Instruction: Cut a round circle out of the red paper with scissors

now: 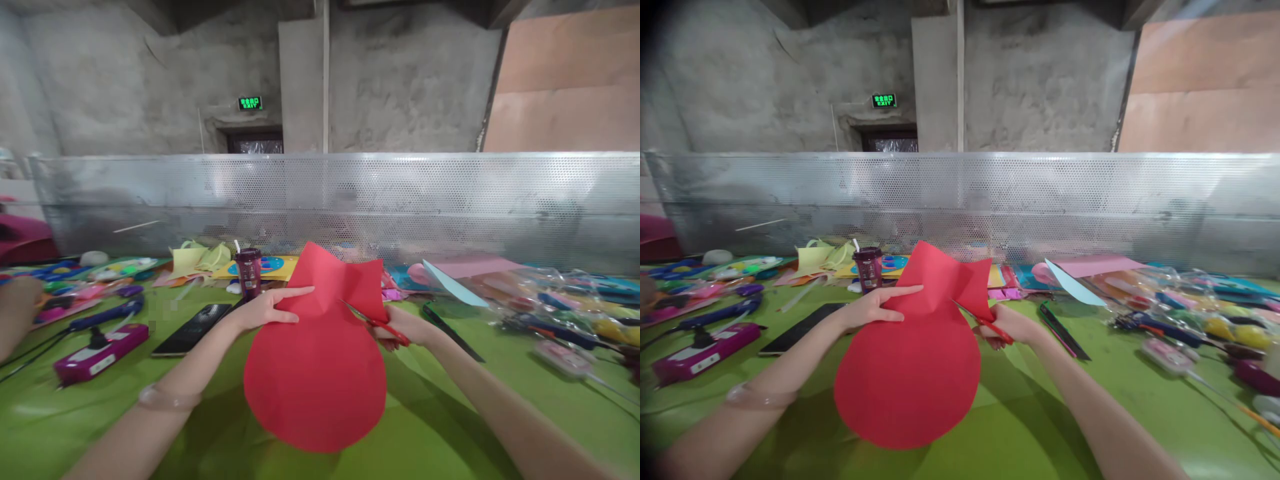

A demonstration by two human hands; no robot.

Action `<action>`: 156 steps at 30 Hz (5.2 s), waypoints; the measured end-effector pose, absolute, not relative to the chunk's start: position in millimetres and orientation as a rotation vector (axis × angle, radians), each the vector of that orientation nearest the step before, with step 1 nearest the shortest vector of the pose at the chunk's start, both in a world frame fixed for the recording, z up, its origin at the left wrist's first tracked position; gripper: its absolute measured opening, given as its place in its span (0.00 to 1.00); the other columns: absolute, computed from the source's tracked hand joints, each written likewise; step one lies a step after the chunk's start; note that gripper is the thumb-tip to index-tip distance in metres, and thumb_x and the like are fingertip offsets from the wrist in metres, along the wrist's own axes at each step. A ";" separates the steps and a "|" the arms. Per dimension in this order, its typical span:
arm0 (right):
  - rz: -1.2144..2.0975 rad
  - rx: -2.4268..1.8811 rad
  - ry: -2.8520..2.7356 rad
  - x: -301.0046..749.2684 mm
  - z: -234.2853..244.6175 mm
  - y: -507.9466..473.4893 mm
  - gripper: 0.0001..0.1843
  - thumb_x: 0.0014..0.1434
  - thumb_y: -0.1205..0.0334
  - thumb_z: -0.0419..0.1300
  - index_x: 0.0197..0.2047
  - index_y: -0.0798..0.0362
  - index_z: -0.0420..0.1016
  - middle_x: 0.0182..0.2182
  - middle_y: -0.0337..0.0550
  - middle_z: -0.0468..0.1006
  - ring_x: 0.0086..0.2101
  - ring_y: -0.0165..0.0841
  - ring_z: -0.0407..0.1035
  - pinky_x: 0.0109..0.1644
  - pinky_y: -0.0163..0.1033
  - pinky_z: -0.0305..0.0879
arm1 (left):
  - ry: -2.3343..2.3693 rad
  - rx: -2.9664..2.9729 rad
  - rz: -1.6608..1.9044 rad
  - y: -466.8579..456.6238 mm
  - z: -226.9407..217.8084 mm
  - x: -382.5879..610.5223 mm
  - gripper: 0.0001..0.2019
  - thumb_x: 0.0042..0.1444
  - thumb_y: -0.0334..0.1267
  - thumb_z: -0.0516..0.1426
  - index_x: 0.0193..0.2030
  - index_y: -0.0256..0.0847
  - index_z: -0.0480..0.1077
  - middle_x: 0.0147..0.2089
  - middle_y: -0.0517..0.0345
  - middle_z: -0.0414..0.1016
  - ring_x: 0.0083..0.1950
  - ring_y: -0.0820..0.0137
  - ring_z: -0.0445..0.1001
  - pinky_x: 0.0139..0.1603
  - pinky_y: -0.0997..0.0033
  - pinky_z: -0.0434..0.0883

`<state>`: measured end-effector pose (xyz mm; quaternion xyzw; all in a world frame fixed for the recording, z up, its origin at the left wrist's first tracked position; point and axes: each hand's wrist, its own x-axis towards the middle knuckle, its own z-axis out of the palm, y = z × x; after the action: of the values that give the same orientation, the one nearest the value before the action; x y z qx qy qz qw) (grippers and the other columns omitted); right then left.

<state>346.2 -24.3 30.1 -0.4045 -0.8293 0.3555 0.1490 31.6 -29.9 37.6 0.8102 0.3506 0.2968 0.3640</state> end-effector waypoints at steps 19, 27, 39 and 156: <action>0.960 -1.292 -2.421 344.0 34.7 -29.8 0.16 0.49 0.58 0.56 0.15 0.55 0.61 0.11 0.34 0.63 0.14 0.23 0.59 0.17 0.27 0.54 | 0.942 2.069 0.790 -27.5 32.2 35.3 0.28 0.48 0.40 0.58 0.58 0.53 0.59 0.64 0.62 0.54 0.62 0.59 0.54 0.59 0.59 0.55; 1.023 -1.253 -2.476 335.9 32.6 -32.8 0.17 0.50 0.58 0.55 0.14 0.56 0.61 0.12 0.36 0.64 0.16 0.24 0.59 0.18 0.29 0.54 | 0.906 2.080 0.729 -26.7 29.0 36.2 0.30 0.48 0.39 0.59 0.59 0.52 0.58 0.65 0.61 0.52 0.63 0.60 0.52 0.60 0.58 0.53; 1.016 -1.186 -2.448 332.3 30.2 -34.0 0.13 0.50 0.56 0.55 0.21 0.56 0.65 0.14 0.34 0.64 0.14 0.22 0.57 0.16 0.27 0.52 | 0.889 2.095 0.718 -31.0 32.7 39.2 0.30 0.48 0.38 0.59 0.59 0.52 0.57 0.65 0.62 0.51 0.65 0.61 0.47 0.62 0.57 0.49; 1.111 -1.176 -2.557 329.7 30.1 -36.4 0.09 0.48 0.64 0.53 0.19 0.56 0.63 0.12 0.33 0.65 0.13 0.23 0.60 0.16 0.27 0.53 | 0.747 2.128 0.503 -31.8 31.3 48.2 0.34 0.45 0.38 0.62 0.60 0.52 0.56 0.64 0.60 0.50 0.64 0.60 0.50 0.62 0.57 0.48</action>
<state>329.7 -36.4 30.1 -0.3880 -0.8436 0.3666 0.0576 48.2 -31.8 31.3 0.8427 0.2956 0.1993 0.4034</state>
